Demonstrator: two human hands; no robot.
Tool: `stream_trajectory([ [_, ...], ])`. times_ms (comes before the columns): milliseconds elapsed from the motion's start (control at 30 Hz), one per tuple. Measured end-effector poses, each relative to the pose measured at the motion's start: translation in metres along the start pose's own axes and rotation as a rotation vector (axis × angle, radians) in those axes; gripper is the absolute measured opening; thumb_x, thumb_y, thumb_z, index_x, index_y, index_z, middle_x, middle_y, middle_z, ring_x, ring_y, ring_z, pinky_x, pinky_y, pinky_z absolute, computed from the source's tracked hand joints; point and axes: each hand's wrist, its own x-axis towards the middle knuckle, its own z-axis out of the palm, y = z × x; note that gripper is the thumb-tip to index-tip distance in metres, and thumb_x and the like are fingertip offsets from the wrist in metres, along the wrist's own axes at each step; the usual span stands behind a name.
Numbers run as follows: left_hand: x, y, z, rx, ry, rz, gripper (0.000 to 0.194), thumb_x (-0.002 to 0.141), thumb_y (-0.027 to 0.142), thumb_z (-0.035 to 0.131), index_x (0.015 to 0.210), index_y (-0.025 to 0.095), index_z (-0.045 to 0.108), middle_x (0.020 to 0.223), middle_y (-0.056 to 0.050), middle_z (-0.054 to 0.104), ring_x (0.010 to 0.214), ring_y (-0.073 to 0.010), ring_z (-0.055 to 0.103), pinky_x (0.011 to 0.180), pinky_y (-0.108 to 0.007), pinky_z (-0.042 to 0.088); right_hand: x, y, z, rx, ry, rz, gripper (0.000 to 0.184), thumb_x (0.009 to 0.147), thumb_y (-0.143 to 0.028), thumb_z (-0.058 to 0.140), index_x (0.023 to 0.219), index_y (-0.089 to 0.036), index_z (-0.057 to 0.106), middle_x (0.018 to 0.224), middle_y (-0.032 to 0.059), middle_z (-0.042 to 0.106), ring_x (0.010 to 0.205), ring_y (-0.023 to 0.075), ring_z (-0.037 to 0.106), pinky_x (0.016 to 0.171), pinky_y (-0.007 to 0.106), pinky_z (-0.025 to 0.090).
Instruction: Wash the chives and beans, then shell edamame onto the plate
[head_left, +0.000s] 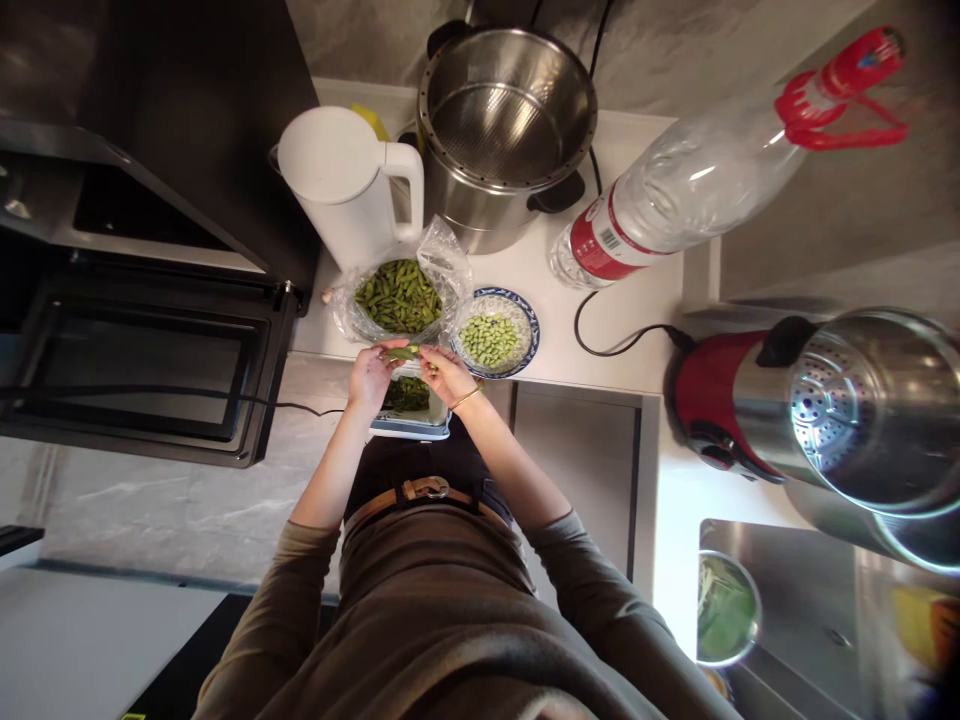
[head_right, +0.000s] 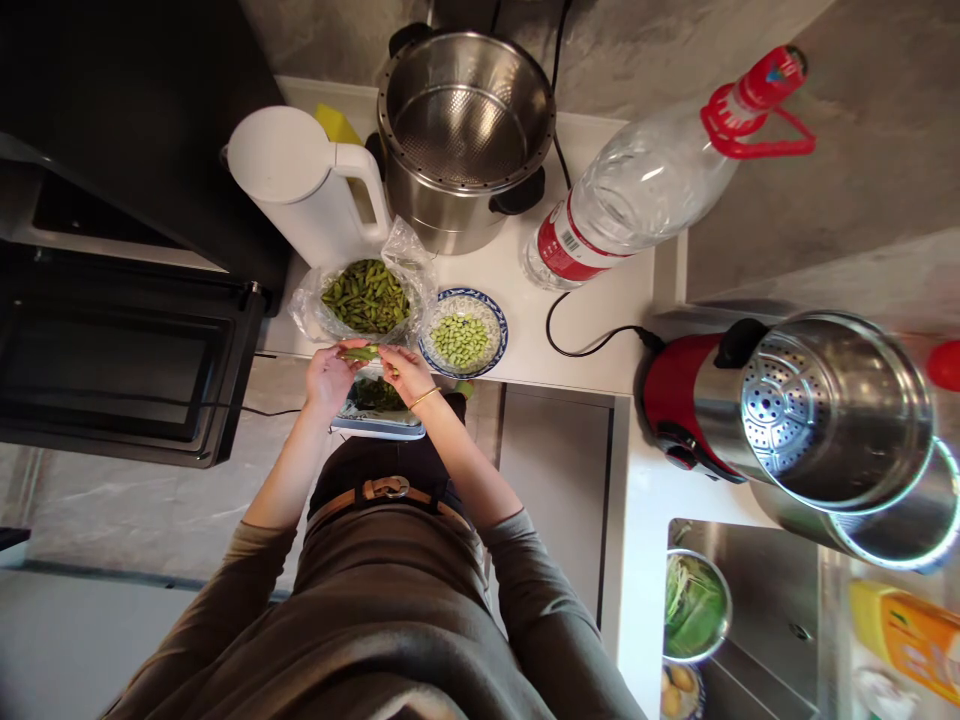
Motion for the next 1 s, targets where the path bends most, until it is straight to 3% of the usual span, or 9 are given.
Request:
stream_trajectory([
  [167, -0.005, 0.007, -0.006, 0.475, -0.089, 0.203, 0.029, 0.075, 0.039, 0.068, 0.094, 0.018, 0.073, 0.094, -0.006, 0.074, 0.086, -0.0181, 0.067, 0.078, -0.028, 0.050, -0.006, -0.007, -0.005, -0.137, -0.061, -0.065, 0.024, 0.055, -0.031, 0.083, 0.064, -0.018, 0.065, 0.053, -0.0073, 0.052, 0.049, 0.0043, 0.037, 0.046, 0.022, 0.025],
  [433, -0.015, 0.017, 0.005, 0.870, -0.042, 0.337, 0.020, 0.083, 0.032, 0.058, 0.087, 0.021, 0.074, 0.090, -0.003, 0.075, 0.081, -0.0175, 0.069, 0.078, -0.026, 0.050, -0.003, 0.004, -0.004, 0.039, 0.052, -0.034, 0.027, 0.050, -0.031, 0.086, 0.059, -0.020, 0.063, 0.058, -0.0044, 0.060, 0.054, 0.0058, 0.049, 0.044, 0.019, 0.029],
  [533, -0.016, 0.022, 0.004, 0.872, -0.061, 0.298, 0.018, 0.081, 0.032, 0.061, 0.082, 0.021, 0.074, 0.084, -0.003, 0.075, 0.076, -0.0173, 0.068, 0.074, -0.025, 0.048, -0.003, 0.005, -0.007, 0.054, 0.032, 0.023, 0.025, 0.051, -0.025, 0.087, 0.058, -0.019, 0.063, 0.054, -0.0058, 0.057, 0.051, 0.0050, 0.048, 0.042, 0.018, 0.029],
  [667, -0.012, 0.021, -0.002, 0.616, -0.149, 0.137, 0.020, 0.074, 0.037, 0.069, 0.075, 0.018, 0.074, 0.072, -0.002, 0.072, 0.067, -0.0172, 0.064, 0.066, -0.025, 0.047, -0.004, 0.000, -0.011, 0.065, -0.076, 0.116, 0.022, 0.059, -0.020, 0.083, 0.057, -0.017, 0.062, 0.047, -0.0080, 0.050, 0.043, 0.0026, 0.038, 0.041, 0.018, 0.030],
  [733, -0.011, 0.017, -0.001, 0.549, -0.134, 0.119, 0.022, 0.074, 0.039, 0.069, 0.076, 0.017, 0.073, 0.071, -0.003, 0.071, 0.066, -0.0168, 0.062, 0.065, -0.026, 0.047, -0.003, 0.001, -0.009, 0.093, -0.085, 0.119, 0.022, 0.063, -0.021, 0.081, 0.058, -0.018, 0.061, 0.047, -0.0083, 0.050, 0.043, 0.0027, 0.039, 0.041, 0.018, 0.032],
  [867, -0.013, 0.009, 0.007, 0.752, 0.017, 0.312, 0.012, 0.079, 0.030, 0.064, 0.081, 0.021, 0.071, 0.081, -0.004, 0.071, 0.078, -0.0191, 0.063, 0.080, -0.029, 0.047, 0.001, 0.010, 0.000, 0.105, 0.040, 0.098, 0.023, 0.067, -0.029, 0.080, 0.061, -0.018, 0.061, 0.053, -0.0053, 0.058, 0.048, 0.0042, 0.047, 0.045, 0.017, 0.038],
  [1000, -0.016, 0.006, 0.013, 0.951, -0.001, 0.463, 0.009, 0.083, 0.023, 0.059, 0.081, 0.022, 0.068, 0.079, -0.007, 0.067, 0.087, -0.0224, 0.061, 0.090, -0.035, 0.043, 0.003, 0.019, 0.006, 0.097, 0.110, 0.046, 0.025, 0.060, -0.034, 0.083, 0.062, -0.019, 0.064, 0.057, -0.0028, 0.063, 0.054, 0.0070, 0.054, 0.049, 0.019, 0.044],
])
